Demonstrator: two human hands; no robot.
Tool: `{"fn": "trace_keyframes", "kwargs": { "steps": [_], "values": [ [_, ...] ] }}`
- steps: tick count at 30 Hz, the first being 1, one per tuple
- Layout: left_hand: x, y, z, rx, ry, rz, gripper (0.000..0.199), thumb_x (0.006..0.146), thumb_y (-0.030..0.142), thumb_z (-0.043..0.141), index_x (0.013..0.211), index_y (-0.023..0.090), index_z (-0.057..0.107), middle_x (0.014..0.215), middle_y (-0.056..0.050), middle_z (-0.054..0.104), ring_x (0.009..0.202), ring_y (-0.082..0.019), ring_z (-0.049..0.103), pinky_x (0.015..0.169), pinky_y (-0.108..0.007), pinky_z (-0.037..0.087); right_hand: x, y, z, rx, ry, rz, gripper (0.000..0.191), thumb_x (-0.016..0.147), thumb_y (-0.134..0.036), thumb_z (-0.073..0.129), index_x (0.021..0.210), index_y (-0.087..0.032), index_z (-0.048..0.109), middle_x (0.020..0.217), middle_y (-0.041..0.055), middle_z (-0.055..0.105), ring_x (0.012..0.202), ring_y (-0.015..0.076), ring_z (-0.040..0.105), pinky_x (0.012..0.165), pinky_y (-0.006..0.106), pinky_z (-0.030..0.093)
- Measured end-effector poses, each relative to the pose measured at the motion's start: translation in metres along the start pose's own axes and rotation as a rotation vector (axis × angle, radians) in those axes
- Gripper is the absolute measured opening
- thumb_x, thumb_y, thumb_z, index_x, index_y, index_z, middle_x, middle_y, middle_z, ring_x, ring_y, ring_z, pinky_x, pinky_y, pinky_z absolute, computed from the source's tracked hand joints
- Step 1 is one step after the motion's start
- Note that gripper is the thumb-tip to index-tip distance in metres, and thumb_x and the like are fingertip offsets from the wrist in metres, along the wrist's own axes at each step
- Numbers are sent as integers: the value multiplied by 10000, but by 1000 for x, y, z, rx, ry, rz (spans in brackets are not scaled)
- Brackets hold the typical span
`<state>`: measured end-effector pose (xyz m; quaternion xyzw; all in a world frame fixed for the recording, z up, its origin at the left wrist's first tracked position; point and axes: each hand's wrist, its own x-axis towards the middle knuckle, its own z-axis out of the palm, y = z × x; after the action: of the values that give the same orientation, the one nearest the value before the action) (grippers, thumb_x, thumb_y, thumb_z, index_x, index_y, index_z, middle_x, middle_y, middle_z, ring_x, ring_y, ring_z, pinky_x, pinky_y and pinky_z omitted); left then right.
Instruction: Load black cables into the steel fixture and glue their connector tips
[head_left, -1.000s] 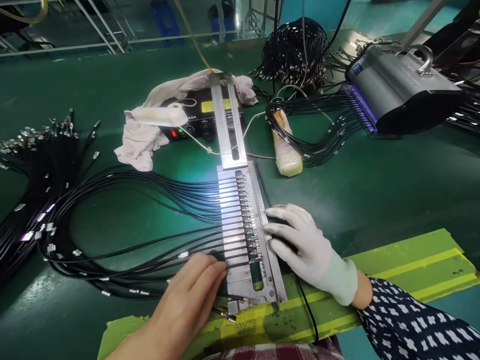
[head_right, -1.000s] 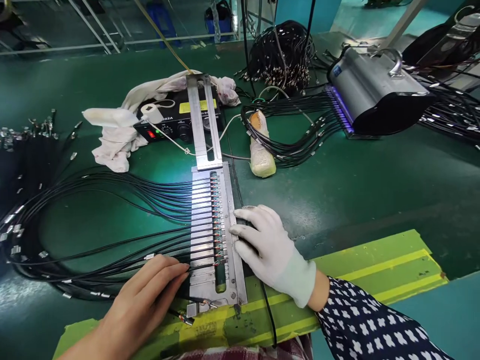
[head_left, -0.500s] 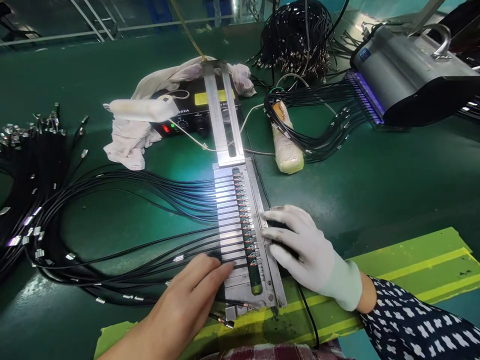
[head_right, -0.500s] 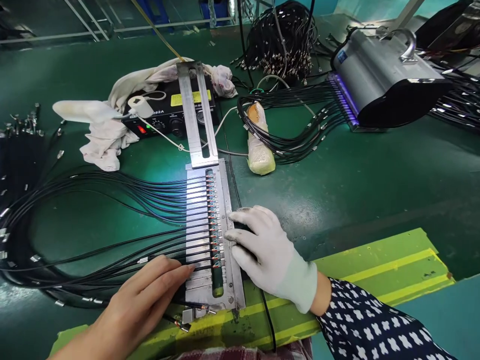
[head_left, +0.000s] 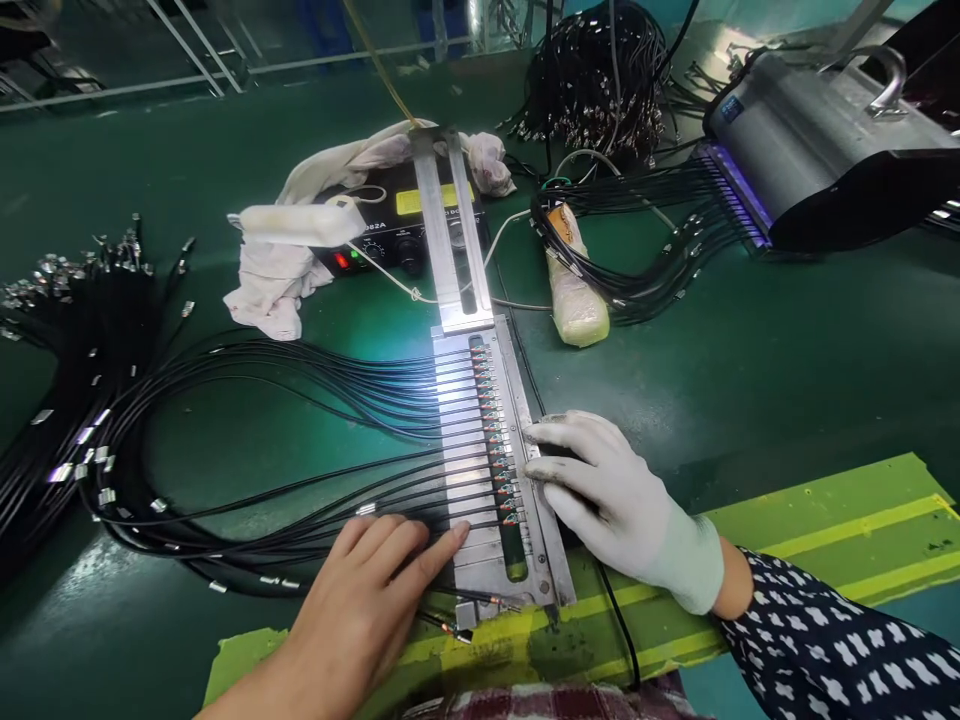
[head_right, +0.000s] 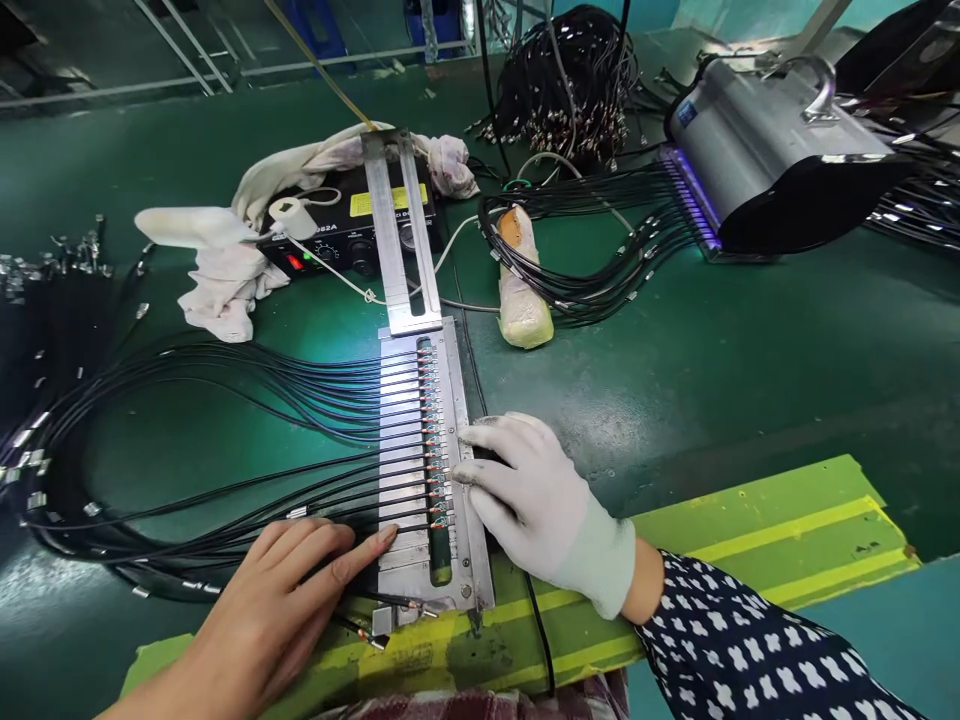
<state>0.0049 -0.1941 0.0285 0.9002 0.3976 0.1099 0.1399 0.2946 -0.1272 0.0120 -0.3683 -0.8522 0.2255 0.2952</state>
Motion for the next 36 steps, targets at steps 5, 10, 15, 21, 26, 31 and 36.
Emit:
{"fn": "trace_keyframes", "kwargs": {
  "steps": [5,10,15,21,26,31,36],
  "values": [
    [-2,5,-14,-260,-121,-52,332,935,37,477,1215,199,556,1081,-45,625,1030,-180,503,927,-317,383,-2,-2,1,-6,18,1,210,955,-141,514,1115,-202,637,1265,102,603,1206,260,526,1069,529,410],
    [-3,4,-11,-286,-49,-47,322,939,20,450,1189,185,565,1048,-71,591,987,-178,513,889,-301,442,-1,-2,2,-11,22,5,202,950,-135,527,1104,-201,641,1257,102,612,1211,260,527,1059,518,422],
    [4,7,2,-144,171,-63,261,911,11,529,1136,136,574,1021,-81,573,927,-161,530,883,-303,440,-1,-2,1,-5,12,21,199,955,-136,530,1105,-197,646,1268,102,608,1216,258,521,1060,511,421],
    [8,9,8,-81,145,-35,265,928,38,498,1167,124,573,1043,-105,594,914,-180,542,815,-309,445,0,-3,1,10,10,50,194,967,-152,523,1104,-202,651,1258,101,619,1209,261,529,1056,519,429],
    [7,13,2,-74,85,19,311,945,39,417,1219,92,554,1087,-144,575,975,-219,511,871,-352,422,0,-2,0,23,19,53,189,968,-158,520,1092,-207,653,1247,101,626,1191,263,543,1040,527,441],
    [9,12,-1,-125,30,19,347,952,45,389,1257,89,549,1096,-145,546,976,-205,496,848,-311,435,-1,0,1,38,20,52,182,964,-149,533,1097,-187,652,1260,99,614,1209,253,527,1059,498,422],
    [10,8,2,-113,57,40,385,964,64,392,1314,122,543,1089,-138,544,993,-205,497,837,-306,455,0,0,1,46,14,63,176,960,-145,538,1087,-176,657,1269,98,610,1213,248,522,1067,481,409]
  ]
}}
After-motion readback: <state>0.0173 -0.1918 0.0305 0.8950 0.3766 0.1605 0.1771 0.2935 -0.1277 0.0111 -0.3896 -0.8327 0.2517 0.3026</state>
